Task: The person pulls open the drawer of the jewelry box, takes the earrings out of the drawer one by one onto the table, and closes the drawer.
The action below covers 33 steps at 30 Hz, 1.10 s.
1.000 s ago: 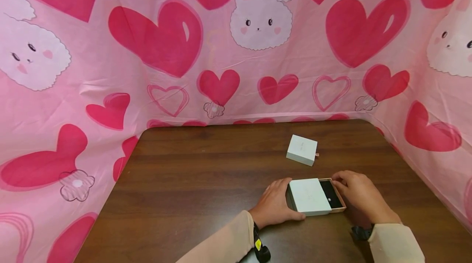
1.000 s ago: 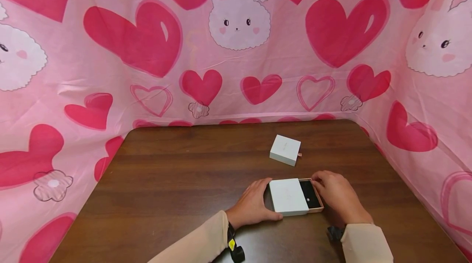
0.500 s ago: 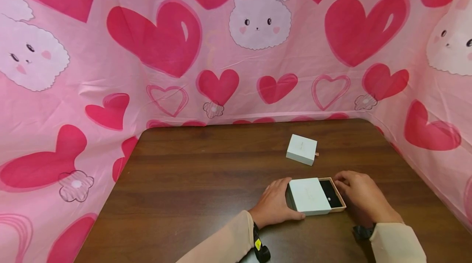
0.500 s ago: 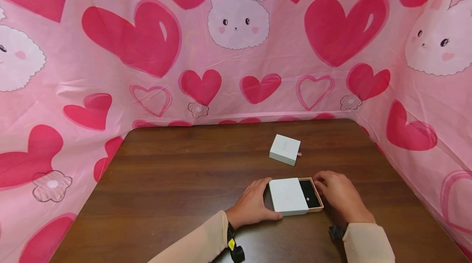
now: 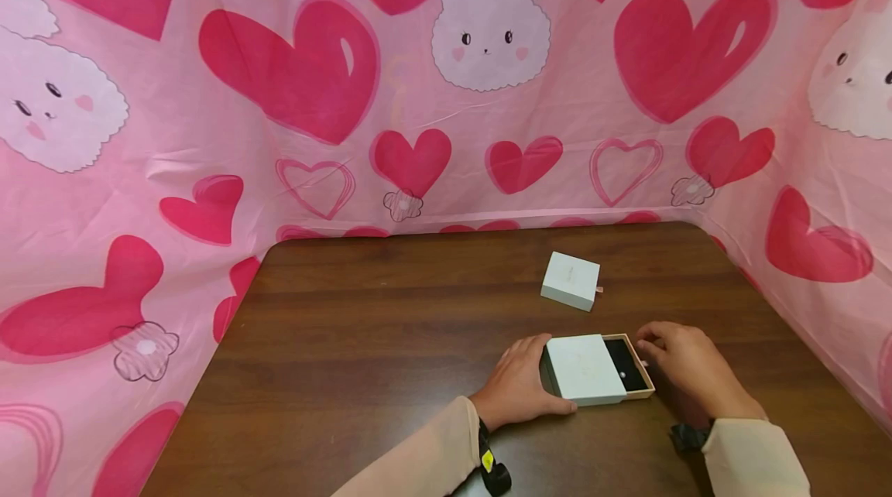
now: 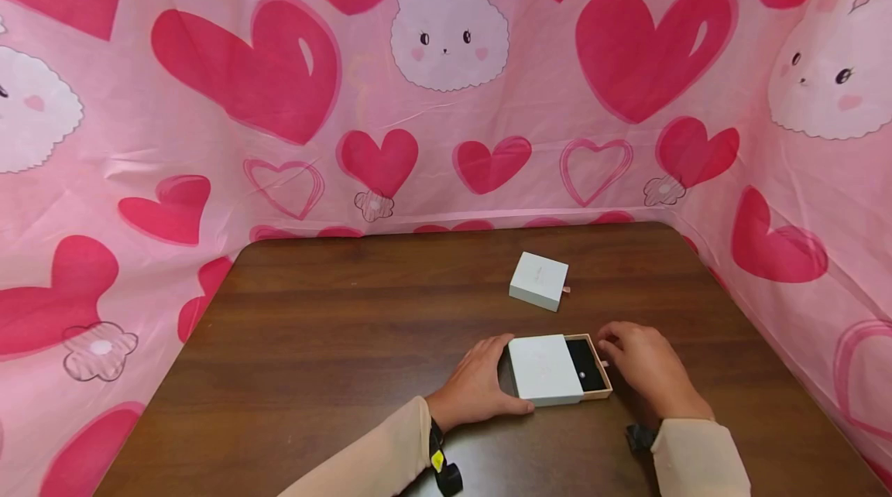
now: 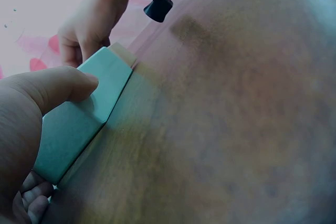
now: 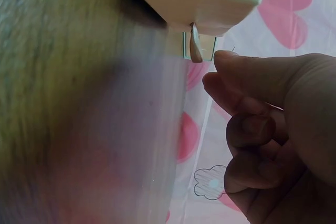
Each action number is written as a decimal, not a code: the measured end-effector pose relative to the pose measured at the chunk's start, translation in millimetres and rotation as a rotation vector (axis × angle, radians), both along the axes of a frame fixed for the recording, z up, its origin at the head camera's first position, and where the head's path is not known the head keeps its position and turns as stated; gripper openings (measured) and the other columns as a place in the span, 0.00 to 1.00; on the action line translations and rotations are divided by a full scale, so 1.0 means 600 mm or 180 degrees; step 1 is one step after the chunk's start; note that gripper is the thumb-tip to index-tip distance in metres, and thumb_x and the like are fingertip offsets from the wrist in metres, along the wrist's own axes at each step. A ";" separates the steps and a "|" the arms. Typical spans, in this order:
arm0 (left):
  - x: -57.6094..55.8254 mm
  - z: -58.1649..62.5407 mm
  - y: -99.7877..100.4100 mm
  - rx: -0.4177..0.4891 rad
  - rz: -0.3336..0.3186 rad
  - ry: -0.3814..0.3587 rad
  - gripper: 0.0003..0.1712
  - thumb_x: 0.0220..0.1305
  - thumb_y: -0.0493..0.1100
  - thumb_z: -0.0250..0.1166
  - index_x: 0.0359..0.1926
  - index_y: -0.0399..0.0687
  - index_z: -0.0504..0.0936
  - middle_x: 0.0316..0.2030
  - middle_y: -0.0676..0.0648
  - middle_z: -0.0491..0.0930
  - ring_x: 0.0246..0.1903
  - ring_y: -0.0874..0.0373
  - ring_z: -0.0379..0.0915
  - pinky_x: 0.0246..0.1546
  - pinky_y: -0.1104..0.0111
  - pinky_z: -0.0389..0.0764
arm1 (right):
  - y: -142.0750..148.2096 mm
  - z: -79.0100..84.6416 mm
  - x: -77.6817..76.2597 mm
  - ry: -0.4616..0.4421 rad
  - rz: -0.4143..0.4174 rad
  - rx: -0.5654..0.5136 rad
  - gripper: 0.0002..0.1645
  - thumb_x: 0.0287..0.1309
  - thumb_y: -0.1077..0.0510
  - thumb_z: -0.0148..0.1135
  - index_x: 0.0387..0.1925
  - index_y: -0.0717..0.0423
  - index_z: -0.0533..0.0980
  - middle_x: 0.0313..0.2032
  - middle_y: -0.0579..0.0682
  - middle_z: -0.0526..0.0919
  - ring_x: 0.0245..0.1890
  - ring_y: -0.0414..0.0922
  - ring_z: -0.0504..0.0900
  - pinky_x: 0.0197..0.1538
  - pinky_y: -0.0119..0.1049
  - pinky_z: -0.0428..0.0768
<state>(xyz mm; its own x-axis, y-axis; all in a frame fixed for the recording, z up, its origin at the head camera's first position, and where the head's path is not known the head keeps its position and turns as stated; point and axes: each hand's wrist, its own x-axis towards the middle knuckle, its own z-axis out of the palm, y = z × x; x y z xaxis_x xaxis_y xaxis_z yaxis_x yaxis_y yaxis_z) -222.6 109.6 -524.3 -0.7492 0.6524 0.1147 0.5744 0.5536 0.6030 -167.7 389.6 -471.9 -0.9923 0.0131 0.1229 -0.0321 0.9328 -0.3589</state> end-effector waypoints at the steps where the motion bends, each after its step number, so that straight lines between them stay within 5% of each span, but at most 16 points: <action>1: 0.000 0.000 0.000 0.0001 0.0001 -0.0015 0.60 0.40 0.72 0.74 0.71 0.53 0.61 0.64 0.56 0.66 0.64 0.61 0.60 0.64 0.61 0.62 | 0.000 0.000 0.000 -0.0010 0.0005 -0.0006 0.03 0.57 0.63 0.67 0.35 0.55 0.82 0.31 0.48 0.82 0.30 0.48 0.78 0.38 0.54 0.77; 7: 0.000 0.001 -0.001 0.0016 -0.0004 -0.0038 0.60 0.40 0.72 0.73 0.71 0.53 0.61 0.64 0.56 0.66 0.64 0.61 0.60 0.63 0.61 0.62 | 0.003 -0.001 -0.002 -0.0169 -0.0039 -0.0055 0.04 0.58 0.62 0.66 0.36 0.55 0.82 0.31 0.47 0.82 0.31 0.48 0.78 0.39 0.55 0.77; 14: 0.001 0.003 -0.002 0.0027 -0.0007 -0.0032 0.60 0.40 0.72 0.73 0.70 0.51 0.61 0.64 0.56 0.66 0.63 0.61 0.61 0.63 0.61 0.62 | 0.008 -0.008 -0.003 0.0024 0.0041 0.0069 0.02 0.56 0.63 0.67 0.33 0.55 0.81 0.27 0.44 0.81 0.28 0.46 0.77 0.36 0.51 0.76; 33: 0.001 0.002 -0.001 0.0007 -0.0013 0.0032 0.60 0.41 0.71 0.73 0.71 0.51 0.61 0.64 0.55 0.66 0.63 0.60 0.61 0.63 0.61 0.62 | 0.018 -0.013 -0.006 -0.0065 0.0021 0.0046 0.03 0.56 0.62 0.68 0.33 0.54 0.81 0.28 0.45 0.81 0.30 0.48 0.77 0.39 0.54 0.76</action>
